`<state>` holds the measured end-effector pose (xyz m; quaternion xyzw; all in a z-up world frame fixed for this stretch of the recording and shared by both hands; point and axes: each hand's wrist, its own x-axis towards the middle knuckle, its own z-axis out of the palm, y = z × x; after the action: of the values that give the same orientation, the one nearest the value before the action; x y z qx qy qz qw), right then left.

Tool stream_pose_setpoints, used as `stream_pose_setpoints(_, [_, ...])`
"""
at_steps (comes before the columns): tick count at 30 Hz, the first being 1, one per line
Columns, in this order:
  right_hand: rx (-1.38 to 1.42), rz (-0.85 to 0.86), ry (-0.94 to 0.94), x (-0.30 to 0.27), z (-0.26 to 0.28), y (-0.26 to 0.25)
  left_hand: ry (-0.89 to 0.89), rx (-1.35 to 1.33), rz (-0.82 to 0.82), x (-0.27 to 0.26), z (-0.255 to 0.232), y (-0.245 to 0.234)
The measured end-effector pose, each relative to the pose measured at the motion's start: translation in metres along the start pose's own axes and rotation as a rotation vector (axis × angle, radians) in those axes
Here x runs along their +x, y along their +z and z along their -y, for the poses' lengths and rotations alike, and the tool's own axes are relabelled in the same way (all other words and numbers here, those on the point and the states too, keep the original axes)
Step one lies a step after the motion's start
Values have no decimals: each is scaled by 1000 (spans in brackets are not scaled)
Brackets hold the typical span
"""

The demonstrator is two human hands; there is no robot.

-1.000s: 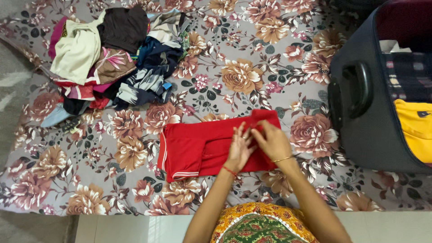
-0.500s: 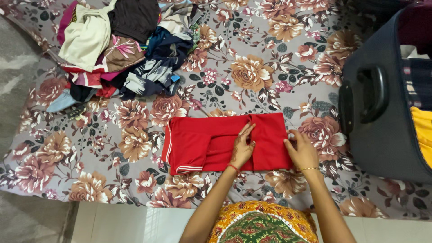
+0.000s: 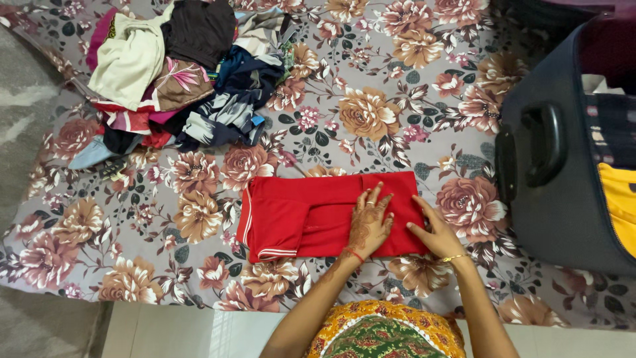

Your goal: The person folds a red polo shirt, dark trousers, and a white garment on a bed and packs them into a suitcase.

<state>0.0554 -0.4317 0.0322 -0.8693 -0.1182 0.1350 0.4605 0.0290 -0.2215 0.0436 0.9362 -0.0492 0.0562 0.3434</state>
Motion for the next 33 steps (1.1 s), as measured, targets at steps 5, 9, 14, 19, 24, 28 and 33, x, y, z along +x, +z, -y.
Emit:
stream_pose_setpoints(5, [98, 31, 32, -5, -3, 0, 70, -3, 32, 9, -2, 8])
stream_pose_setpoints(9, [70, 22, 61, -3, -3, 1, 65, -15, 54, 9, 3, 16])
stream_pose_setpoints(14, [40, -12, 12, -1, -14, 7, 66, -8, 21, 0, 17, 30])
stream_pose_setpoints(19, [28, -29, 1, -1, -19, 9, 91, -33, -10, -9, 27, 38])
stream_pose_setpoints(24, [63, -35, -3, -1, -19, 10, 87, -45, -7, -6, 28, 37])
stream_pose_setpoints(28, [88, -53, -9, -4, -21, 13, 73, -45, 4, -5, 27, 38])
stream_pose_setpoints(33, [99, -64, 69, -1, -21, 17, 109, -48, -18, -9, 29, 36])
